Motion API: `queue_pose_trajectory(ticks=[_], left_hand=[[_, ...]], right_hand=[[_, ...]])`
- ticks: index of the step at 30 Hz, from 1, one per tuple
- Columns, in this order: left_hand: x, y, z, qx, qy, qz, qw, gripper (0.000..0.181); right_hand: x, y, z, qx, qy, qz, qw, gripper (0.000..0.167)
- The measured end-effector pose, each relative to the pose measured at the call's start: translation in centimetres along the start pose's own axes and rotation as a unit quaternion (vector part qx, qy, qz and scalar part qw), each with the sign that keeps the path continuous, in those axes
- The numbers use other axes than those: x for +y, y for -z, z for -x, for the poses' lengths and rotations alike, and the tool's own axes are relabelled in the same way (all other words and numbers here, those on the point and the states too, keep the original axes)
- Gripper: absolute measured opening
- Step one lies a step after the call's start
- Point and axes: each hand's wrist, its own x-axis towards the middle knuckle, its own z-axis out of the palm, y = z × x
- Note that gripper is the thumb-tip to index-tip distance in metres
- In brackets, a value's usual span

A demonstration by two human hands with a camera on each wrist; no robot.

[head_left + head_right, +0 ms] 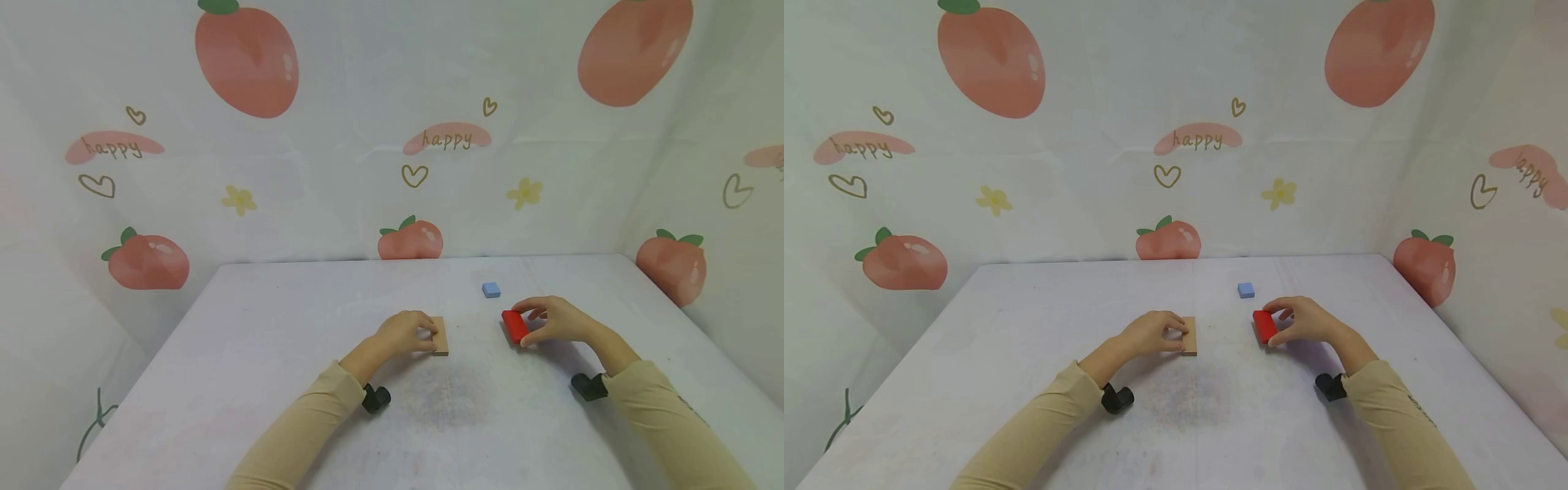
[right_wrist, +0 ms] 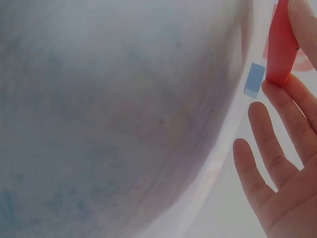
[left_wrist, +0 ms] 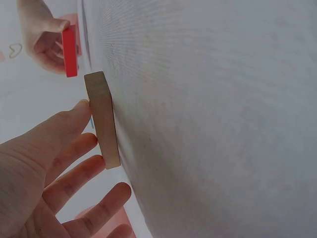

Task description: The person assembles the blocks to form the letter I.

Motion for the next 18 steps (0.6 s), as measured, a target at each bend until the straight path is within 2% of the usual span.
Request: queue_pose_trajectory(ticks=[18], left_hand=[[-0.07, -0.08, -0.14, 0.003, -0.013, -0.014, 0.9998, 0.033]], right_hand=[[-0.53, -0.13, -0.20, -0.003, -0.008, -0.005, 1.0000, 0.062]])
